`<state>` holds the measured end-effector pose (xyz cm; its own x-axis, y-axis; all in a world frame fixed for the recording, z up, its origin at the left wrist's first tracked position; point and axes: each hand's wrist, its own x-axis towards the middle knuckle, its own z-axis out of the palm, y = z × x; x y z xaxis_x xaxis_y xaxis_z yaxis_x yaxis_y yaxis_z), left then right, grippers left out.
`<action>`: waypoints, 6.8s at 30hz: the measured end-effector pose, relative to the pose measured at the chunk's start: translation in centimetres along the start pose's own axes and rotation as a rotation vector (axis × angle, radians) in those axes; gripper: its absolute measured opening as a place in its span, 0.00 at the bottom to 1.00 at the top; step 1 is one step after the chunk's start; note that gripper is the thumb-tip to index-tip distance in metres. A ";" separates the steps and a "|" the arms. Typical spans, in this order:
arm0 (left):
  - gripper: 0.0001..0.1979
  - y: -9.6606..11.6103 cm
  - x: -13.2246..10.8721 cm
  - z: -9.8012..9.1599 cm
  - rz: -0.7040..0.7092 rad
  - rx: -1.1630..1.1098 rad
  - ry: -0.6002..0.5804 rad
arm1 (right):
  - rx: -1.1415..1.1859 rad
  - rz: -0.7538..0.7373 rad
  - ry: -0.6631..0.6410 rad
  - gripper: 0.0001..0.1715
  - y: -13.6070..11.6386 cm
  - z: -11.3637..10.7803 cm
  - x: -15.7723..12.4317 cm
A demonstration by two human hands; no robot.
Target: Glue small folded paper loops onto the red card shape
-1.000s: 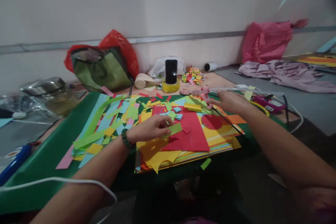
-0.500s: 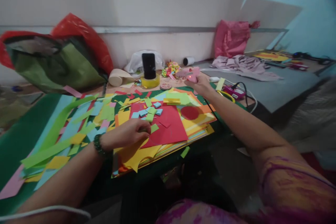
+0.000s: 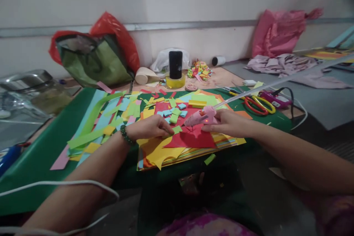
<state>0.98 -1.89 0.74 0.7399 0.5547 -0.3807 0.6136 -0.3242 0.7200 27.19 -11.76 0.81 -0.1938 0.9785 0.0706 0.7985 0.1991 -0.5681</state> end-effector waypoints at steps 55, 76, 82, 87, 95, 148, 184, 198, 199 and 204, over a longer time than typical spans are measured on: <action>0.14 0.0 -2.5 -2.8 0.196 -0.339 0.174 | -0.178 0.340 0.479 0.31 6.0 -2.3 7.8; 0.14 0.5 -1.8 -2.3 0.130 -0.875 0.549 | -0.544 0.387 0.111 0.27 4.8 -3.3 5.9; 0.13 0.2 -1.1 -1.6 0.156 -0.894 0.475 | -0.401 -0.493 0.408 0.11 -1.9 -0.3 5.3; 0.13 0.1 -0.9 -1.4 0.182 -0.868 0.420 | -0.277 -0.924 0.393 0.13 -4.6 2.5 8.0; 0.14 0.0 -0.4 -1.3 0.173 -0.795 0.614 | 0.275 -0.670 0.296 0.15 -3.8 4.2 9.3; 0.17 0.3 0.0 -0.1 0.405 -0.491 0.599 | 0.686 -0.339 0.207 0.17 -4.0 5.0 9.7; 0.21 -5.2 -2.7 -8.0 -0.407 0.545 1.168 | -0.113 -0.142 0.299 0.13 1.5 0.9 8.5; 0.14 -7.9 -0.6 -7.3 -0.557 0.434 0.826 | -0.213 -0.351 0.230 0.11 -3.3 1.4 3.8; 0.12 -8.1 -0.3 -7.3 -0.546 0.418 0.818 | -0.210 -0.358 0.237 0.11 -3.3 1.3 3.7; 0.05 -8.9 0.1 -7.7 -0.471 0.320 0.817 | -0.164 -0.360 0.319 0.14 -2.8 0.2 3.1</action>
<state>-6.52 6.90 -1.22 0.0584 0.9982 0.0153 0.9301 -0.0600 0.3624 24.27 -9.27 2.46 -0.3105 0.8088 0.4995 0.7969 0.5079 -0.3271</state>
